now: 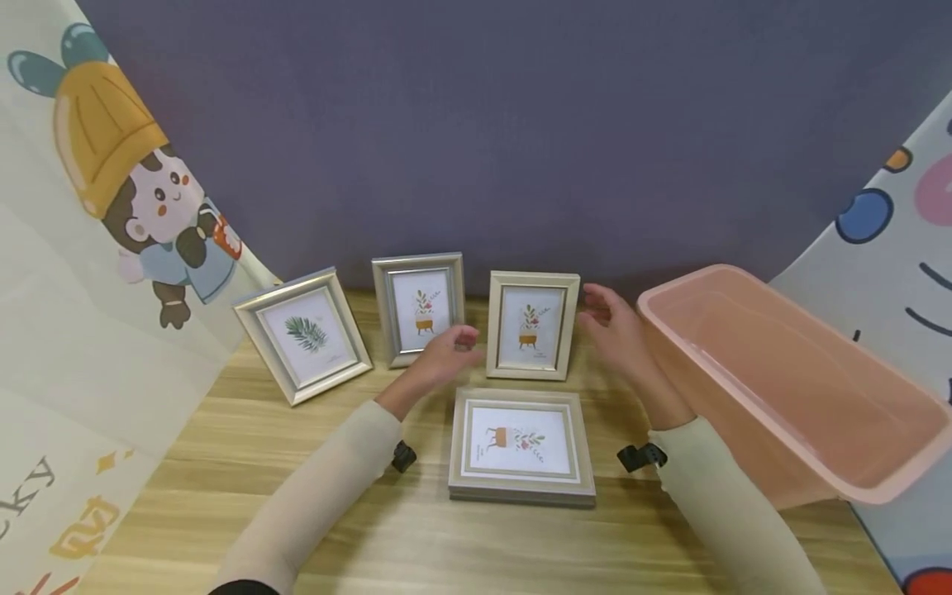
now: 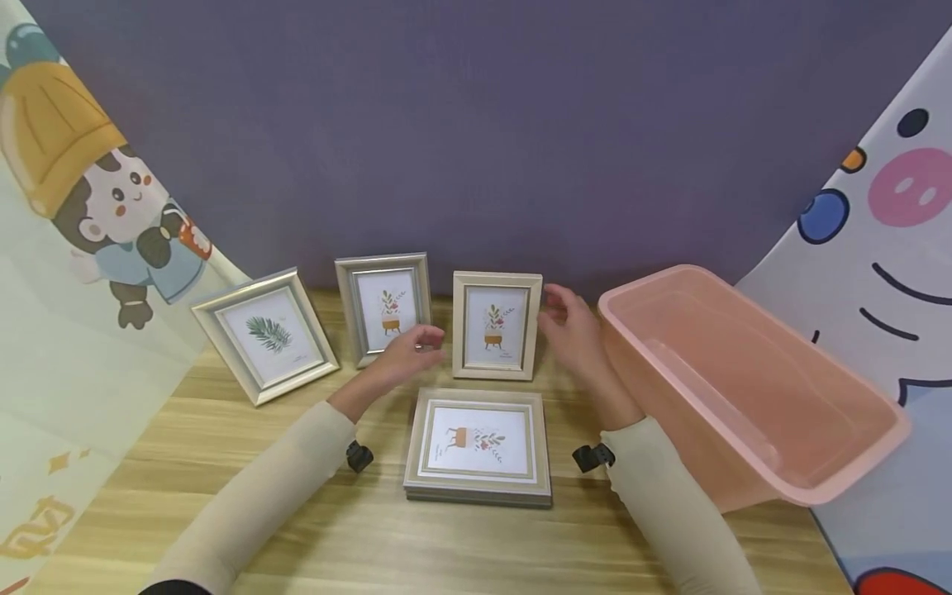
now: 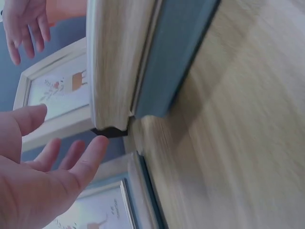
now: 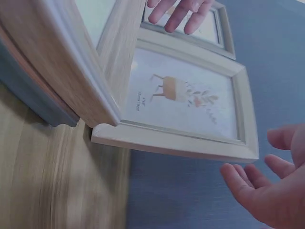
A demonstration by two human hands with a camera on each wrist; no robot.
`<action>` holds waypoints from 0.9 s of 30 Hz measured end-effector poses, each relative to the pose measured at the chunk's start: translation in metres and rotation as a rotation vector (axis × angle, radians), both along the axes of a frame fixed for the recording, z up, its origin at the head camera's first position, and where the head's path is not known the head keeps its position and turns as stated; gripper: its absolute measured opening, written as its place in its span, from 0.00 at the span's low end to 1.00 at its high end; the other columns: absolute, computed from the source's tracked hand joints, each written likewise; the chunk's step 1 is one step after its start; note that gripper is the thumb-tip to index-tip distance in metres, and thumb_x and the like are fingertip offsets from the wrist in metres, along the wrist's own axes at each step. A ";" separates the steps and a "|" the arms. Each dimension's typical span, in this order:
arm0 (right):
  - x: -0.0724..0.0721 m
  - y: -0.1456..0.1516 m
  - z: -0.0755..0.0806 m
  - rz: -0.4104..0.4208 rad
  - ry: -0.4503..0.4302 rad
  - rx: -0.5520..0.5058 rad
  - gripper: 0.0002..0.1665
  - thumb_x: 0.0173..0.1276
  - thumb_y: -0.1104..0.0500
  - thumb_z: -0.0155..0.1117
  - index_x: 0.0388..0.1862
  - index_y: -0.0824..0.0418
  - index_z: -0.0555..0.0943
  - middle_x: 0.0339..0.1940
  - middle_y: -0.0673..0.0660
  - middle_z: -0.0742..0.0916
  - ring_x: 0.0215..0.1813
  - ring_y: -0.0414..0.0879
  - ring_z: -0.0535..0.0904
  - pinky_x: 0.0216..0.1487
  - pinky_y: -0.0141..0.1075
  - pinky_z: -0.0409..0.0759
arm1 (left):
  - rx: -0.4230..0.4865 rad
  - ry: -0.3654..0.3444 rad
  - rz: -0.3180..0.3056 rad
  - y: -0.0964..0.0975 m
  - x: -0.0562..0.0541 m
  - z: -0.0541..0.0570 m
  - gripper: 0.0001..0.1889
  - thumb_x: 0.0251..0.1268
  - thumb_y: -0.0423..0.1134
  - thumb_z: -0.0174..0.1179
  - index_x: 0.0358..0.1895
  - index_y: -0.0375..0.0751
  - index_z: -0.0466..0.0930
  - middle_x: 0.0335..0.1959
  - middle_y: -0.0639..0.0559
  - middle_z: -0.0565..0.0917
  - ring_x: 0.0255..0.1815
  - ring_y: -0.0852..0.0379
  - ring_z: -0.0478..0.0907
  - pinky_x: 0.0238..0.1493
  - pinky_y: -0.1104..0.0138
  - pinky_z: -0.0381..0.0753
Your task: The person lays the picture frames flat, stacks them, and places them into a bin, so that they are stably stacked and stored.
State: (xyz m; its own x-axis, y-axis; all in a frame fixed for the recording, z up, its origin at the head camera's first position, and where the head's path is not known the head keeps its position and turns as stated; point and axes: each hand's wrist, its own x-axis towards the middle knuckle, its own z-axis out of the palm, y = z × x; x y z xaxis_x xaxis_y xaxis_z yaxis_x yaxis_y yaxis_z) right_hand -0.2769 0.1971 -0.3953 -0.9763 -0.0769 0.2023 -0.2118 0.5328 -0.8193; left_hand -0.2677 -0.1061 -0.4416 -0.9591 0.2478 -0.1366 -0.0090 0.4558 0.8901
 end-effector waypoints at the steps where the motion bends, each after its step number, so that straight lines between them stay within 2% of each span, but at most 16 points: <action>1: -0.004 -0.001 0.000 -0.015 0.006 -0.001 0.31 0.77 0.63 0.57 0.77 0.60 0.66 0.69 0.69 0.77 0.67 0.64 0.76 0.68 0.56 0.76 | -0.004 -0.002 0.007 0.002 -0.001 0.000 0.30 0.70 0.45 0.64 0.72 0.42 0.69 0.69 0.44 0.76 0.69 0.44 0.73 0.70 0.49 0.76; 7: -0.023 -0.008 -0.002 -0.097 0.045 -0.030 0.29 0.76 0.63 0.57 0.74 0.58 0.69 0.67 0.67 0.79 0.65 0.61 0.78 0.67 0.51 0.78 | -0.023 0.041 0.051 0.012 -0.010 -0.002 0.28 0.70 0.42 0.63 0.70 0.44 0.69 0.69 0.44 0.75 0.70 0.43 0.73 0.72 0.50 0.74; 13: -0.032 -0.010 -0.006 -0.141 0.018 -0.069 0.31 0.73 0.63 0.58 0.74 0.53 0.70 0.64 0.65 0.81 0.62 0.58 0.81 0.50 0.34 0.80 | 0.005 0.049 0.074 0.019 -0.017 -0.004 0.27 0.69 0.41 0.64 0.68 0.42 0.69 0.67 0.44 0.76 0.68 0.44 0.74 0.71 0.53 0.76; 16: -0.035 -0.011 -0.008 -0.143 0.026 -0.054 0.30 0.73 0.64 0.58 0.73 0.52 0.72 0.63 0.65 0.82 0.60 0.58 0.82 0.46 0.31 0.80 | 0.007 0.069 0.077 0.023 -0.019 -0.003 0.27 0.69 0.39 0.64 0.68 0.40 0.69 0.67 0.43 0.77 0.68 0.44 0.74 0.71 0.53 0.76; 22: -0.040 -0.012 -0.013 -0.159 0.069 -0.020 0.27 0.72 0.64 0.60 0.70 0.51 0.76 0.59 0.64 0.86 0.54 0.57 0.84 0.50 0.43 0.84 | -0.003 0.119 0.112 0.031 -0.024 -0.004 0.24 0.68 0.38 0.65 0.64 0.40 0.71 0.63 0.43 0.80 0.65 0.45 0.78 0.68 0.55 0.79; 27: -0.039 -0.013 -0.014 -0.144 0.042 -0.050 0.29 0.71 0.66 0.61 0.70 0.51 0.75 0.57 0.65 0.85 0.53 0.58 0.85 0.45 0.50 0.90 | 0.064 0.086 0.134 0.035 -0.026 -0.004 0.21 0.67 0.32 0.64 0.60 0.39 0.71 0.59 0.41 0.81 0.56 0.44 0.82 0.54 0.56 0.88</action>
State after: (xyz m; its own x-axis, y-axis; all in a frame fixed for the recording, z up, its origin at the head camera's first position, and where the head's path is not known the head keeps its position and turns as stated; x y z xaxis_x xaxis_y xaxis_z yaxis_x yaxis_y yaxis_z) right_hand -0.3154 0.1843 -0.4092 -0.9670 0.0748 0.2436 -0.1709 0.5192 -0.8374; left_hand -0.2935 -0.0707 -0.4459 -0.9916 0.1226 -0.0405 0.0118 0.3981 0.9173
